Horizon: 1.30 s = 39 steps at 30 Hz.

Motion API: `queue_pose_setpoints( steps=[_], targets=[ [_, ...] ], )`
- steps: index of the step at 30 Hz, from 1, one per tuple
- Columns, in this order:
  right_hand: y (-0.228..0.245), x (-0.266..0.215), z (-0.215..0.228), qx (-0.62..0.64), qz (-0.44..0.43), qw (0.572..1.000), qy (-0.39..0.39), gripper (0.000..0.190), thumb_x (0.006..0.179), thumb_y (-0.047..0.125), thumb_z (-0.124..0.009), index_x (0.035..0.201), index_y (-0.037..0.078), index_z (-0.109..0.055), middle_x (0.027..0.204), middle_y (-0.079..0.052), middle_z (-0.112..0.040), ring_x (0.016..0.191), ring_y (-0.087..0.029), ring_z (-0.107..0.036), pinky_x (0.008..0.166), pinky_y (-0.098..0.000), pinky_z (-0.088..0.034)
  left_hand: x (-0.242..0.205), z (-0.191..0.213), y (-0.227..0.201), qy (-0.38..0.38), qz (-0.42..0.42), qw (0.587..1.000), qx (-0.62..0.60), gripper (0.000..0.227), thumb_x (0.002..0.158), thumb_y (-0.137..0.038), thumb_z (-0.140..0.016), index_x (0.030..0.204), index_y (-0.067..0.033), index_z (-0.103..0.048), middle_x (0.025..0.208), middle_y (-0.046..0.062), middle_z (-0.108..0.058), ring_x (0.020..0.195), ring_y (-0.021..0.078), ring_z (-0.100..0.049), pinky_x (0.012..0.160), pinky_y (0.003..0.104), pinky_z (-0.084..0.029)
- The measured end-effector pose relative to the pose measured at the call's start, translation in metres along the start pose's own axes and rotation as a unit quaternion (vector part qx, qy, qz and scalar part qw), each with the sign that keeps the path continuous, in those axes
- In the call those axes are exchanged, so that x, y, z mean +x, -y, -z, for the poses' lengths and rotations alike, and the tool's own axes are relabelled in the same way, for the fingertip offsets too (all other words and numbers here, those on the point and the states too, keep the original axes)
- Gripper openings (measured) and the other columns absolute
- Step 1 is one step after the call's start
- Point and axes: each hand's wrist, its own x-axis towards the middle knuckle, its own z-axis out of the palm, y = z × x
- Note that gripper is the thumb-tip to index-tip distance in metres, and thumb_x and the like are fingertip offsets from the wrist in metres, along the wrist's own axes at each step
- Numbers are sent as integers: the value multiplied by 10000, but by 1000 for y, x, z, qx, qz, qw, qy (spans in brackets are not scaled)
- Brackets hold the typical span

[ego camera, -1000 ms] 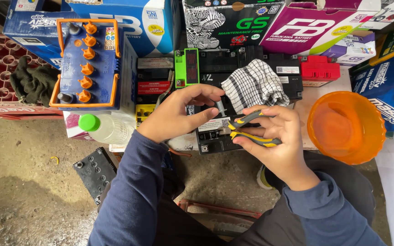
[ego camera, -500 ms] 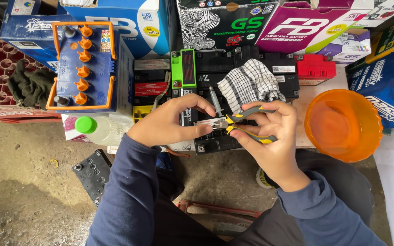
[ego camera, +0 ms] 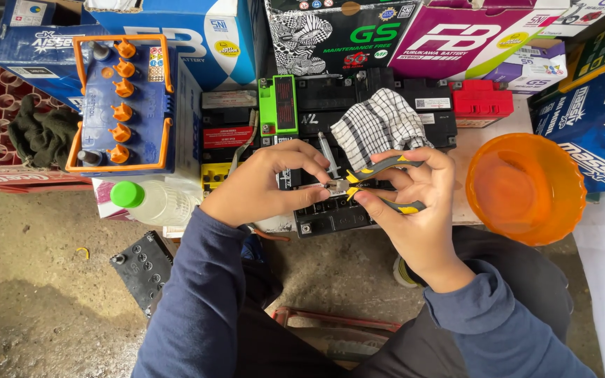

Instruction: Connecting and securing wires to a battery terminal using pliers in a workshop environment.

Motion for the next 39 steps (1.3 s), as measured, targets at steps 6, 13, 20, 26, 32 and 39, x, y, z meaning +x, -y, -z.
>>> queue_pose_setpoints(
  steps=[6,13,20,26,32,39],
  targets=[
    [9,1,5,-60,56,996,-36,509,1030,66,-626,1439,99,-325,1222,-236,-606,1037,-341,-739,943,-430,-646,2,0,-6,-29,5,1000,0,74,905,-200,-784,961,-155,-769,1117,50,-718,1050,164,-721,1000,299,-522],
    [4,2,32,32,86,995,-45,517,980,-169,-388,1405,121,-430,1135,-186,-500,1236,-351,-556,997,-549,-675,6,-7,-19,-71,-39,997,-18,88,959,-182,-724,994,-110,-761,1093,86,-717,1042,192,-720,978,310,-552],
    [27,15,30,-343,213,913,69,216,1009,-25,-633,1194,60,-707,1322,-193,-585,1077,-294,-610,935,-382,-538,15,-22,-26,-82,-101,992,-1,94,976,-187,-711,987,-107,-758,1059,64,-700,1029,198,-694,1024,385,-471],
    [23,20,29,-381,264,882,83,105,967,83,-804,1058,102,-755,1277,-163,-594,1162,-352,-575,1034,-477,-504,19,-33,-19,-74,-102,991,51,97,988,-242,-712,1018,-178,-779,1072,-16,-675,1074,162,-677,1226,557,-277],
    [19,21,32,-391,258,880,78,88,963,89,-822,1029,121,-774,1266,-147,-596,1164,-346,-567,926,-416,-514,21,-34,-19,-52,-101,992,61,145,1001,-271,-681,983,-170,-784,1073,-18,-678,1089,163,-667,1233,584,-243],
    [15,21,31,-394,263,876,85,79,964,92,-770,1040,91,-749,1252,-158,-586,1150,-371,-551,1041,-500,-493,20,-36,-20,-52,-81,993,66,148,990,-276,-691,974,-181,-804,1068,-27,-683,1072,140,-678,1240,594,-187]
  ],
)
